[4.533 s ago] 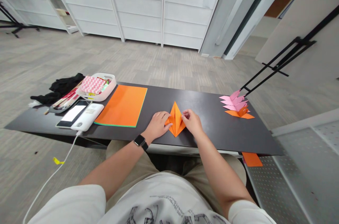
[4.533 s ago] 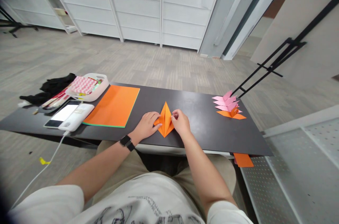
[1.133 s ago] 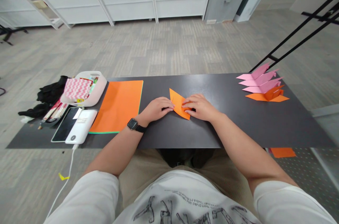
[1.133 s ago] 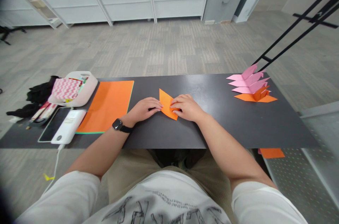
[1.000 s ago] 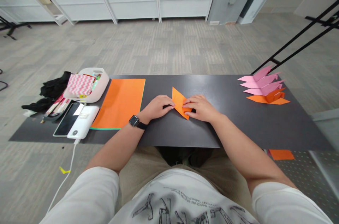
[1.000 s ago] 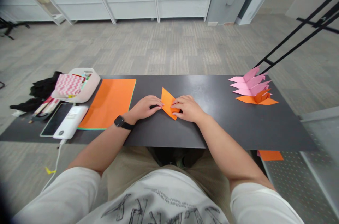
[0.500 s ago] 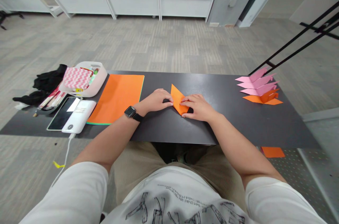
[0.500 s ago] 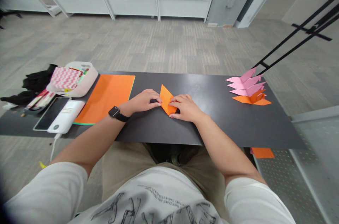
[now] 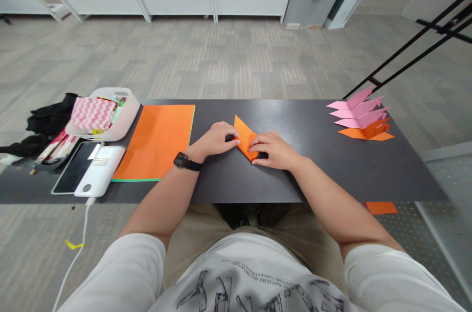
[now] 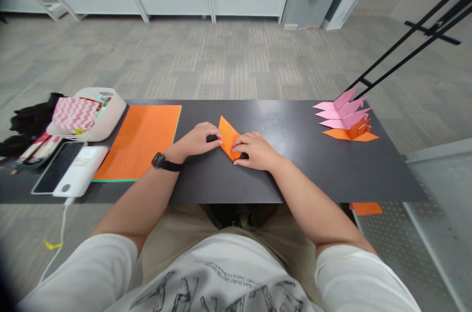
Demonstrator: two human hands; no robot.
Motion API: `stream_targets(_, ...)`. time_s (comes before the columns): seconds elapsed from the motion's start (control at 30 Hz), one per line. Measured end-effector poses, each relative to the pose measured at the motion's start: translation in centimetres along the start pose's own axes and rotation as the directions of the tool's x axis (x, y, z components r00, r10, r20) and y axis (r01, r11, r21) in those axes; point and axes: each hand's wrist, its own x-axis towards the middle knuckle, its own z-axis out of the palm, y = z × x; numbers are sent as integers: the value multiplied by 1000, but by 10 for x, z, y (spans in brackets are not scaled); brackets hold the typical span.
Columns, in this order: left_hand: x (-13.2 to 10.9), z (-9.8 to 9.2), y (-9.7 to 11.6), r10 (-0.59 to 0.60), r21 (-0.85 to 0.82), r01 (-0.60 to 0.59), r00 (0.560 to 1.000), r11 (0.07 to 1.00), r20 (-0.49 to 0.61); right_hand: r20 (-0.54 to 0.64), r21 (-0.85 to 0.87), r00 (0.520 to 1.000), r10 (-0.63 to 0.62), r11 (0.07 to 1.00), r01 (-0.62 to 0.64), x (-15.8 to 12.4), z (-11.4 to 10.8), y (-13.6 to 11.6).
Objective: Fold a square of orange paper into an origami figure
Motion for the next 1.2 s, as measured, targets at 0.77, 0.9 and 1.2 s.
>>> stream_targets(0.77,-1,19,6,-144,30,148,984,989,-104,52,22,998,-45,999,44,-3,-7,-10)
stream_targets(0.9,0,21,8,-175,40,180,979,983,-107,54,25,997,-51,998,49,-3,-9,-11)
stream_targets(1.2,1,22,12,-194,47,200,975,979,-107,67,-16,996,-63,998,65,-4,-3,-8)
